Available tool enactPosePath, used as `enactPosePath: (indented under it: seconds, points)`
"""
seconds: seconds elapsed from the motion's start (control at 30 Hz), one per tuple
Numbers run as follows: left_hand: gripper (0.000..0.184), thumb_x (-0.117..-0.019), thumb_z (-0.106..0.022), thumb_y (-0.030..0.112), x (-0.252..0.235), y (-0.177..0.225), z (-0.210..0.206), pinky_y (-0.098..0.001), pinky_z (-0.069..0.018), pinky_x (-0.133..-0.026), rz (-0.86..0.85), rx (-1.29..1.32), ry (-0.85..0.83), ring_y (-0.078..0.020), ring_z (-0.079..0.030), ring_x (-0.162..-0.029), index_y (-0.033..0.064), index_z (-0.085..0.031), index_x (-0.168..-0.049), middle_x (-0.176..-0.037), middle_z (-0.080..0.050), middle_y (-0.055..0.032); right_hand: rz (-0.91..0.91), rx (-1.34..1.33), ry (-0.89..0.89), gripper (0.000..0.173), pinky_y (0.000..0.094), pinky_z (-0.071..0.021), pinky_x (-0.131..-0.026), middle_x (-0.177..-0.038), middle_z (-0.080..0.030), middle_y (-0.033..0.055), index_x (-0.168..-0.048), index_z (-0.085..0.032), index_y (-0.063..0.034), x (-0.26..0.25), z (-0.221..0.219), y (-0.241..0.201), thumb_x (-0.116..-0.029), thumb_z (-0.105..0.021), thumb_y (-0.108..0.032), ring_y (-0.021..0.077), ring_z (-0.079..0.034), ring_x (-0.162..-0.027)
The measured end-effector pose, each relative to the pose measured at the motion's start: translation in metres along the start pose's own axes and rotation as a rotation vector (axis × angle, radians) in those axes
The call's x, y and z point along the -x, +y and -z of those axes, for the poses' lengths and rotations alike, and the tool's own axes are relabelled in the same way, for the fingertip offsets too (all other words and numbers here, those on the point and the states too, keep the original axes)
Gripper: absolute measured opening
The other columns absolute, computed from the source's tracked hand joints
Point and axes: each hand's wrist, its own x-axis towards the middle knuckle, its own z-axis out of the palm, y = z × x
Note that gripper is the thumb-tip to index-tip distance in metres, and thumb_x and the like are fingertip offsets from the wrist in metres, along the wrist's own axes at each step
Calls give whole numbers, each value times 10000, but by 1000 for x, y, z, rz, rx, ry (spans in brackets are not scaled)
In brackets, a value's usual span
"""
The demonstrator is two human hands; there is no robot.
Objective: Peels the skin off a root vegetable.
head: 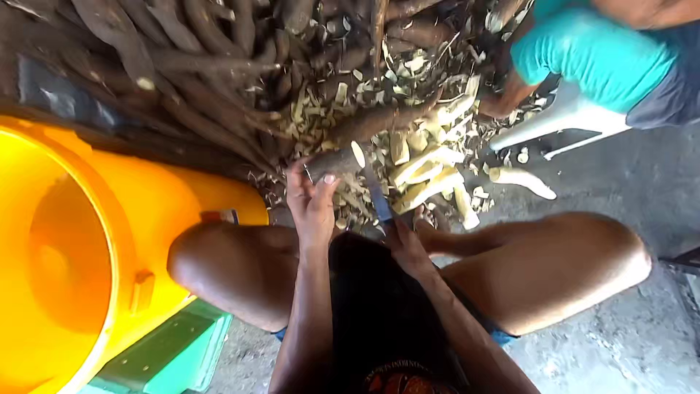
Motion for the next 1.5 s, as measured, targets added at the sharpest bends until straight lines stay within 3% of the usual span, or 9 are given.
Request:
enactPosePath:
  seconds: [0.17, 0.43, 0.57, 0.63, 0.7, 0.77, 1.0, 1.2, 1.5]
  points:
    - [325, -969, -686, 153, -9, 5, -8, -413, -579, -974, 154, 488, 20, -212, -700, -1062, 178, -592, -1279, -1184, -687, -77, 131, -327, 81, 352, 294, -458, -446, -677, -480, -16, -1333, -514, -47, -5, 17, -9, -1097, -417, -288, 114, -471, -492]
    - [408, -961, -632, 7, -11, -9, -7, -471, -545, -1014, 100, 246, 105, -231, -650, -1139, 162, -564, -1333, -1246, -641, -71, 648, -3, 470, 304, 244, -509, -498, -690, -561, -27, -1134, -603, -22, 26, 58, -86, -1081, -486, -298, 42, -539, -544]
    - [421, -965, -640, 33, -10, -18, -5, -473, -550, -1004, 6, 27, 57, -213, -649, -1135, 136, -556, -1365, -1261, -642, -60, 877, -84, 717, 284, 231, -526, -533, -732, -572, -50, -1132, -545, -131, 42, 58, -108, -1097, -459, -400, 40, -560, -588]
    - [424, -958, -675, 63, -9, -15, -9, -441, -581, -931, -66, -97, 54, -217, -654, -1098, 111, -569, -1366, -1261, -640, -80, 594, 214, 547, 357, 371, -577, -557, -714, -660, 79, -1218, -624, 14, 17, 23, -65, -1066, -516, -290, 191, -656, -583]
    - [444, -953, -668, 61, -3, -4, -9, -484, -563, -980, -77, -65, 25, -246, -642, -1133, 97, -546, -1378, -1280, -625, -98, 118, 378, 109, 471, 558, -573, -835, -986, -721, 207, -1486, -477, -45, -2, -1, -23, -1093, -427, -299, 368, -721, -889]
    - [452, -936, -657, 54, -11, 13, -10, -465, -572, -965, -64, 0, -17, -214, -665, -1094, 124, -554, -1371, -1233, -654, -60, -25, 297, 7, 501, 550, -566, -876, -1066, -707, 216, -1549, -402, -71, -12, -5, -9, -1100, -418, -293, 362, -711, -942]
    - [477, -1007, -636, 238, -14, 28, -15, -414, -617, -866, 238, 617, -58, -234, -705, -1011, 207, -493, -1461, -1262, -648, -111, 395, -320, 319, 282, 290, -482, -452, -667, -520, -22, -1181, -571, -14, -4, 20, -46, -1075, -485, -261, 96, -498, -495]
    - [326, -966, -693, 273, -1, 13, -25, -454, -593, -897, 332, 677, -6, -253, -694, -1018, 126, -607, -1243, -1160, -673, -121, 630, -526, 209, 363, 246, -500, -509, -754, -581, -41, -1262, -607, -102, -21, 49, -113, -930, -703, -212, 67, -526, -554]
    - [333, -979, -682, 223, 5, 15, -24, -437, -585, -929, 344, 619, -76, -234, -690, -1053, 133, -593, -1287, -1168, -675, -108, 458, -742, -124, 369, 193, -449, -422, -706, -577, 9, -1257, -593, -143, -36, 42, -118, -907, -708, -159, 51, -473, -454]
